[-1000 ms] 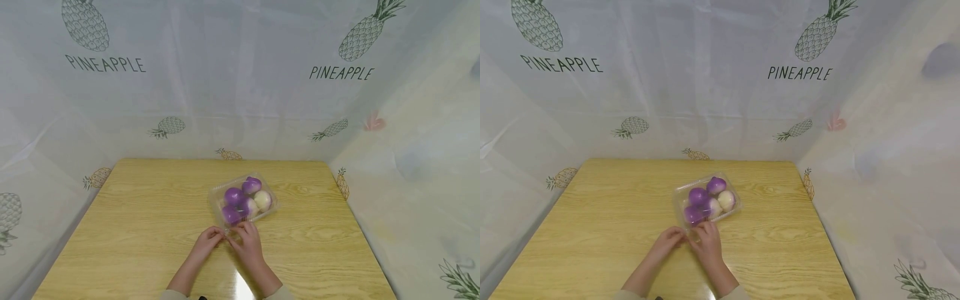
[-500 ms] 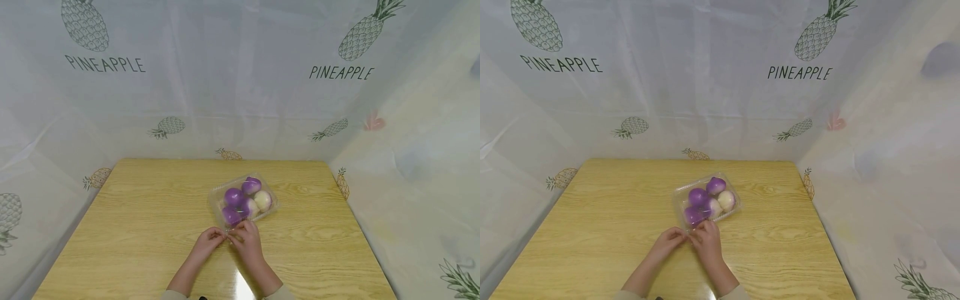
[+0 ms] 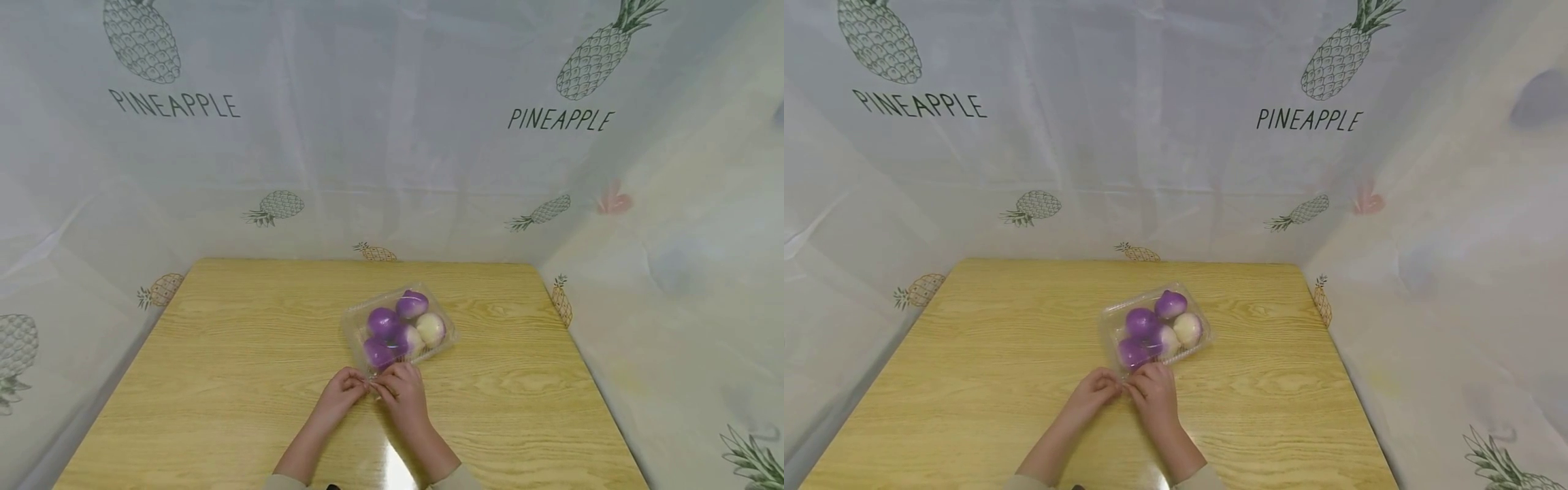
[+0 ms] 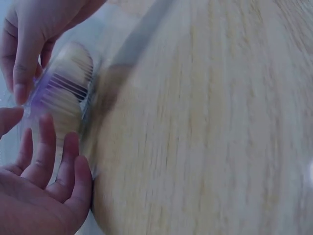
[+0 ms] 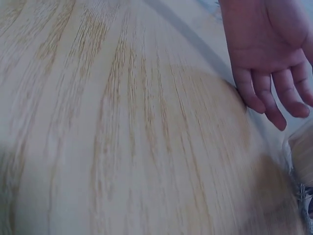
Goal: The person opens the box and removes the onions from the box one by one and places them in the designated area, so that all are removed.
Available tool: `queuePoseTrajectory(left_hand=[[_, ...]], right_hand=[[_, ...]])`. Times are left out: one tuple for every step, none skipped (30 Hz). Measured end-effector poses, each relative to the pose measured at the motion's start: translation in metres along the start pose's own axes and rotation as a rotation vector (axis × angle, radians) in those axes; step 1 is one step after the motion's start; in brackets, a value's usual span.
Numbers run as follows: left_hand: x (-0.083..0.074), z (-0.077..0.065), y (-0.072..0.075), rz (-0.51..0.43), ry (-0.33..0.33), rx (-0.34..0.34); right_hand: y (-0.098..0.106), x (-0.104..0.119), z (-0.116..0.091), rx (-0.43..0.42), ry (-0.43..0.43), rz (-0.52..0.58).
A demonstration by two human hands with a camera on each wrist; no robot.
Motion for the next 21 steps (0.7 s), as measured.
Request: queuePoseTrajectory(left_hand=[[-0.0008, -0.0001, -0.0004, -0.004, 0.004, -0.003], [-0.0020, -0.0002, -0.0008, -0.008, 0.005, -0.006], [-0.0030, -0.0003, -0.0012, -0.012, 0.009, -0.010], [-0.0044, -0.0005, -0.0017, -0.016, 0.013, -0.012], [-0.0054, -0.0006, -0.0022, -0.025, 0.017, -0.014], [-0.0060, -0.0004, -0.0030, -0.046, 0.023, -0.012], [-0.0065, -0.0002, -0.0035, -0.068, 0.029, -0.012], [-0.0063, 0.0000, -0.0041, -0.095, 0.038, -0.011], [-0.0056, 0.0006, -0.0044, -0.121, 0.044, -0.008], [-0.0049, 0.0012, -0.0048, -0.151, 0.052, -0.004], [-0.0040, 0.0018, -0.0049, -0.177, 0.059, 0.000], [-0.0036, 0.0020, -0.0050, -0.201, 0.068, 0.001], [-0.0035, 0.0020, -0.0049, -0.220, 0.076, 0.002], [-0.0033, 0.0021, -0.0048, -0.237, 0.083, 0.004], [-0.0035, 0.0022, -0.0047, -0.248, 0.084, 0.006], [-0.0043, 0.0018, -0.0049, -0.259, 0.091, 0.007], [-0.0046, 0.0016, -0.0050, -0.268, 0.097, 0.008], [-0.0048, 0.0014, -0.0053, -0.277, 0.101, 0.010], [-0.0049, 0.0015, -0.0056, -0.287, 0.104, 0.015], [-0.0048, 0.0018, -0.0058, -0.295, 0.105, 0.019], [-0.0047, 0.0021, -0.0059, -0.300, 0.104, 0.023]], right_hand=[[-0.0003, 0.0001, 0.0000, 0.000, -0.004, 0.005], [-0.0007, 0.0001, 0.0000, 0.003, -0.014, 0.008], [-0.0012, 0.0002, 0.0000, 0.009, -0.026, 0.010], [-0.0017, 0.0001, -0.0001, 0.022, -0.044, 0.019], [-0.0020, 0.0003, 0.0000, 0.034, -0.063, 0.024], [-0.0023, 0.0006, -0.0001, 0.045, -0.079, 0.030], [-0.0025, 0.0010, 0.0003, 0.052, -0.093, 0.034], [-0.0027, 0.0013, 0.0007, 0.058, -0.107, 0.035], [-0.0029, 0.0019, 0.0009, 0.062, -0.112, 0.036], [-0.0029, 0.0026, 0.0013, 0.062, -0.118, 0.035], [-0.0029, 0.0031, 0.0020, 0.058, -0.120, 0.029], [-0.0030, 0.0038, 0.0022, 0.053, -0.121, 0.028], [-0.0031, 0.0041, 0.0025, 0.051, -0.126, 0.025], [-0.0032, 0.0044, 0.0027, 0.053, -0.132, 0.024], [-0.0033, 0.0049, 0.0029, 0.054, -0.137, 0.023], [-0.0033, 0.0051, 0.0031, 0.058, -0.149, 0.024], [-0.0032, 0.0052, 0.0033, 0.064, -0.162, 0.027], [-0.0031, 0.0053, 0.0035, 0.067, -0.173, 0.029], [-0.0029, 0.0053, 0.0039, 0.073, -0.188, 0.032], [-0.0026, 0.0056, 0.0044, 0.080, -0.203, 0.034], [-0.0024, 0.0058, 0.0048, 0.083, -0.212, 0.036]])
Point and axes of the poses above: each hand's wrist, its own z-axis towards the middle knuckle, its own y-axis out of the back of the hand, x = y × z, the point moved 5 cm from there along z, towards the middle knuckle
